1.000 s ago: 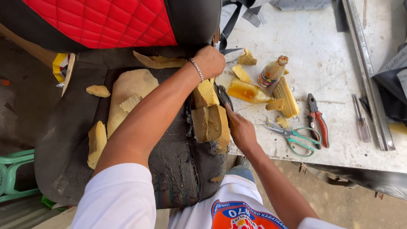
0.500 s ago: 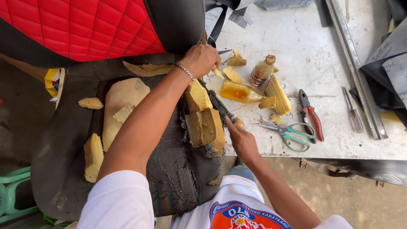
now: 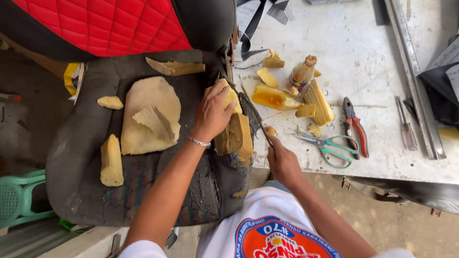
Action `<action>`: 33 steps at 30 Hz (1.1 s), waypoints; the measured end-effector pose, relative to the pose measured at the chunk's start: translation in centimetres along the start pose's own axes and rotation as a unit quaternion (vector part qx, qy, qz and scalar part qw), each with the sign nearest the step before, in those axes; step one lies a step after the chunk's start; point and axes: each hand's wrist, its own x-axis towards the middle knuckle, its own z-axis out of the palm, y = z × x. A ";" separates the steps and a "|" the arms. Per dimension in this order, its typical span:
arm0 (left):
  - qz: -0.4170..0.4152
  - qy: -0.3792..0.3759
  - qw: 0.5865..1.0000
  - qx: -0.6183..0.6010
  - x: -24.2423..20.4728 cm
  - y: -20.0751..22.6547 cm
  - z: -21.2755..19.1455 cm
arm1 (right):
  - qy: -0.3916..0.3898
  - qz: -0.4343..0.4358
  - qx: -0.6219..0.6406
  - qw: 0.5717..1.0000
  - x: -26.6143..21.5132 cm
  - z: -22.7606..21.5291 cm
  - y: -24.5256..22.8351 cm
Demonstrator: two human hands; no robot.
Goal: Repairing the foam padding of a chair seat by trimming old foam and gluing new pieces.
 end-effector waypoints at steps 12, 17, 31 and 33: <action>-0.083 -0.033 0.995 -0.038 -3.9 5.4 0.5 | -0.040 -0.011 0.079 0.996 -2.4 -3.4 1.4; -0.091 -0.042 0.989 -0.109 -4.9 3.8 2.0 | -0.075 0.000 0.133 0.988 -3.4 -5.7 2.3; 0.009 -0.033 0.992 -0.122 -9.2 -0.2 3.1 | -0.016 0.009 0.115 0.993 -8.0 -7.2 -7.5; 0.017 -0.014 0.991 -0.133 -8.8 -0.9 3.0 | 0.004 0.010 0.073 0.997 -9.0 -6.5 -9.9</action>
